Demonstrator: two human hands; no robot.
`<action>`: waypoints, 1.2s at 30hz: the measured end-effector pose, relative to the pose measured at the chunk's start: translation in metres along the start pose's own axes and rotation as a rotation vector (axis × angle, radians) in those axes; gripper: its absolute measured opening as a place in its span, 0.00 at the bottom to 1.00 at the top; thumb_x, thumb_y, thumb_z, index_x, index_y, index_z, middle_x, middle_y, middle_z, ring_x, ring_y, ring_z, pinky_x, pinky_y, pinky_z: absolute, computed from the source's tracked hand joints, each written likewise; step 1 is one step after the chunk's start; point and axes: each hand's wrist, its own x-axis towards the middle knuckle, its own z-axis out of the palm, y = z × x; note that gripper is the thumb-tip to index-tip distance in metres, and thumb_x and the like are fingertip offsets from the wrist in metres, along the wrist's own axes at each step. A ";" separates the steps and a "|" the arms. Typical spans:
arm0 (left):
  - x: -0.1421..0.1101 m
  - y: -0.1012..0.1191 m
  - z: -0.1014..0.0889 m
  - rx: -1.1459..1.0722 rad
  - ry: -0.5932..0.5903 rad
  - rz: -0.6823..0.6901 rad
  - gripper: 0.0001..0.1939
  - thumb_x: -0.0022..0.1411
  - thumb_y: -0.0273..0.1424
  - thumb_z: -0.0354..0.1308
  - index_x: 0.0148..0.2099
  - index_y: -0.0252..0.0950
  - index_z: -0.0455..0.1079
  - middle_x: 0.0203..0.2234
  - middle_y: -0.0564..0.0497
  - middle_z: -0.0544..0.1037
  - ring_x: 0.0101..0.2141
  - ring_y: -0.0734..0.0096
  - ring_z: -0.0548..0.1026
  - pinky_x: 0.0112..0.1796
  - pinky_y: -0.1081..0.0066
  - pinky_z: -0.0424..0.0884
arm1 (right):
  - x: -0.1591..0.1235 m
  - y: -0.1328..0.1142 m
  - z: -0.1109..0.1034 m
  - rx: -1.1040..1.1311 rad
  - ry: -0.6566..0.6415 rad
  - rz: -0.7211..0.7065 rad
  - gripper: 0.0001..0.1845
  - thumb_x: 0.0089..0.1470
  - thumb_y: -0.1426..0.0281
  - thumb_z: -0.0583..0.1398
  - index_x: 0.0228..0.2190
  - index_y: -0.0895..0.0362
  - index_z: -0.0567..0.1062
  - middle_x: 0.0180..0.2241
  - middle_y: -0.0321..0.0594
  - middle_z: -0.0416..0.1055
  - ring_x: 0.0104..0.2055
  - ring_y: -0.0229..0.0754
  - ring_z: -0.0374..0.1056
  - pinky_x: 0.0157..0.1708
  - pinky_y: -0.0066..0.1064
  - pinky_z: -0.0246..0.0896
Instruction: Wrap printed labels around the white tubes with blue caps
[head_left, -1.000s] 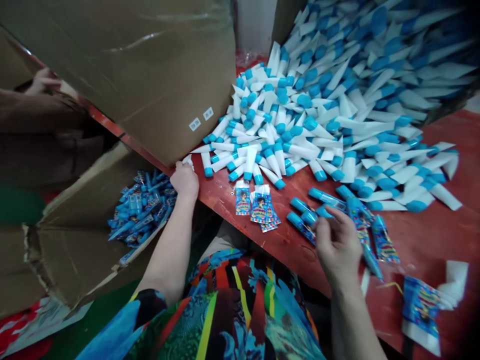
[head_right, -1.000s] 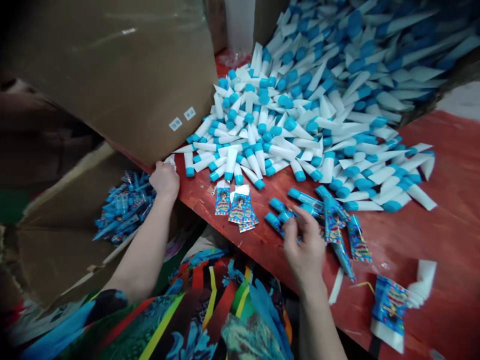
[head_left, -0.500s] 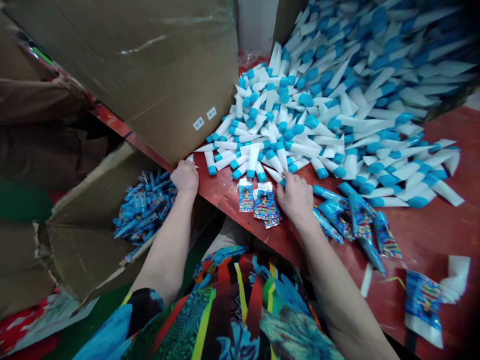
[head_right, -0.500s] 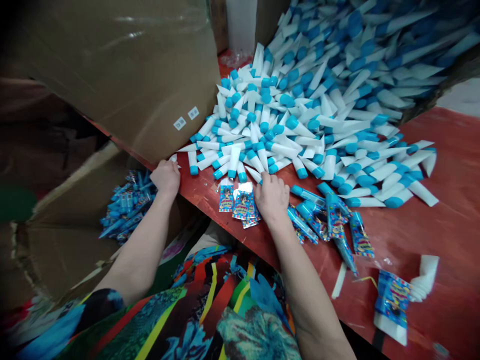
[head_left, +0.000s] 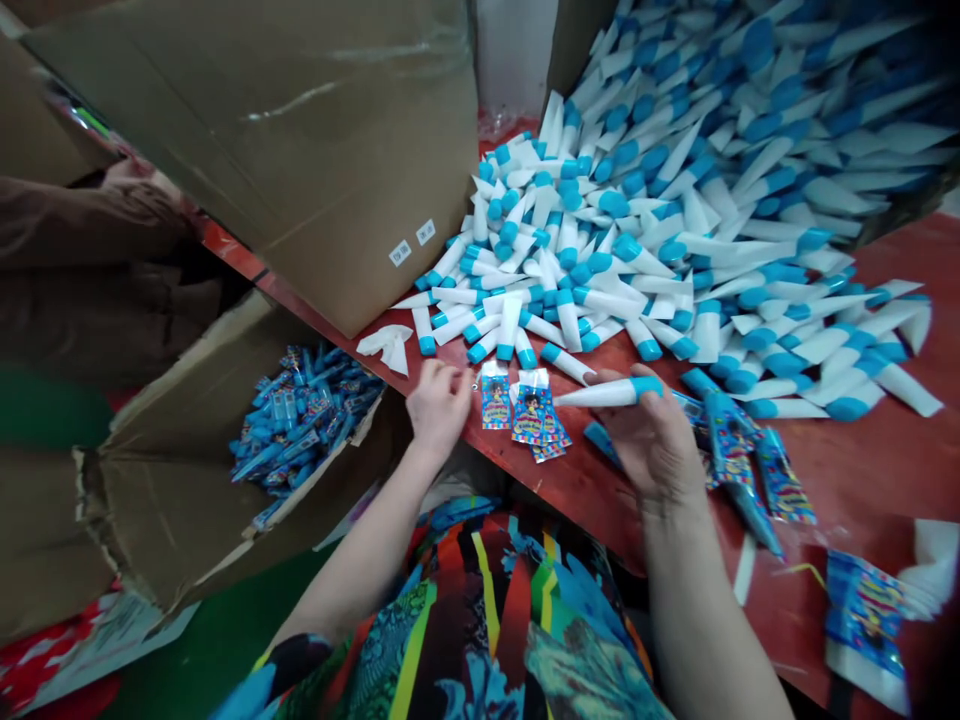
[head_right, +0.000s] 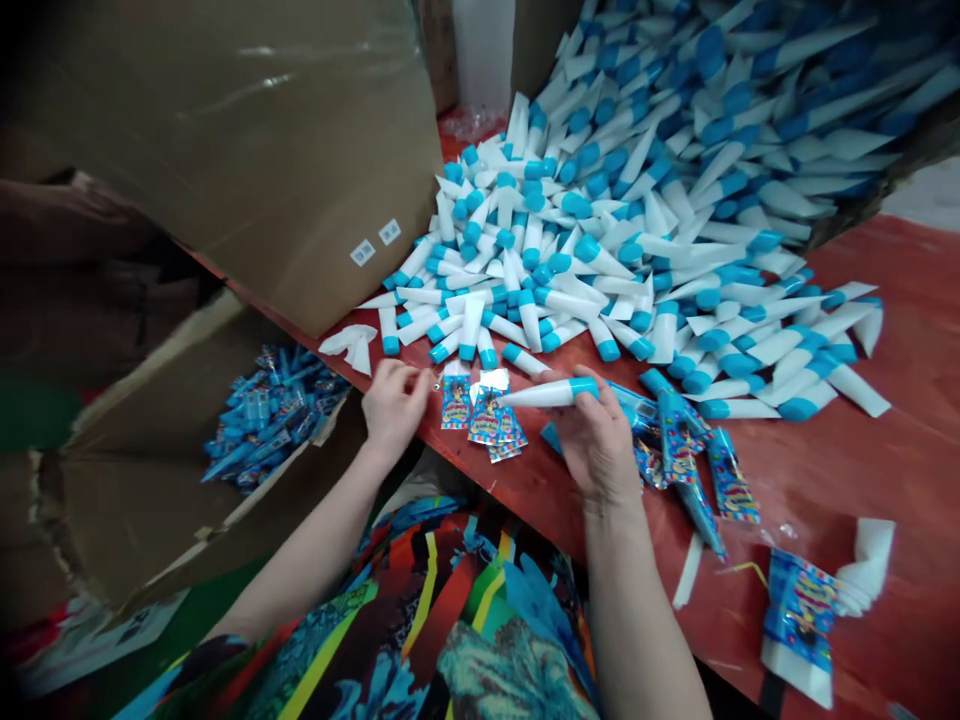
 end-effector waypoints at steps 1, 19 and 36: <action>-0.010 0.008 0.002 0.013 -0.088 0.024 0.10 0.78 0.38 0.66 0.48 0.39 0.86 0.51 0.41 0.85 0.48 0.56 0.86 0.43 0.65 0.76 | -0.003 0.003 -0.001 0.034 -0.016 0.032 0.26 0.52 0.47 0.80 0.46 0.44 0.83 0.40 0.38 0.86 0.47 0.56 0.85 0.49 0.51 0.82; -0.037 0.067 -0.003 -1.091 -0.340 -0.490 0.08 0.59 0.31 0.79 0.34 0.36 0.84 0.23 0.54 0.80 0.25 0.74 0.73 0.30 0.73 0.69 | -0.024 0.034 0.043 -0.430 -0.025 0.104 0.28 0.48 0.53 0.79 0.46 0.50 0.79 0.41 0.33 0.84 0.33 0.42 0.73 0.37 0.38 0.73; -0.033 0.079 -0.003 -1.154 -0.605 -0.600 0.25 0.48 0.40 0.87 0.25 0.37 0.73 0.17 0.57 0.70 0.18 0.81 0.60 0.22 0.72 0.53 | -0.017 0.034 0.025 -0.520 0.023 0.006 0.20 0.57 0.55 0.74 0.47 0.47 0.78 0.38 0.34 0.80 0.25 0.41 0.65 0.27 0.38 0.65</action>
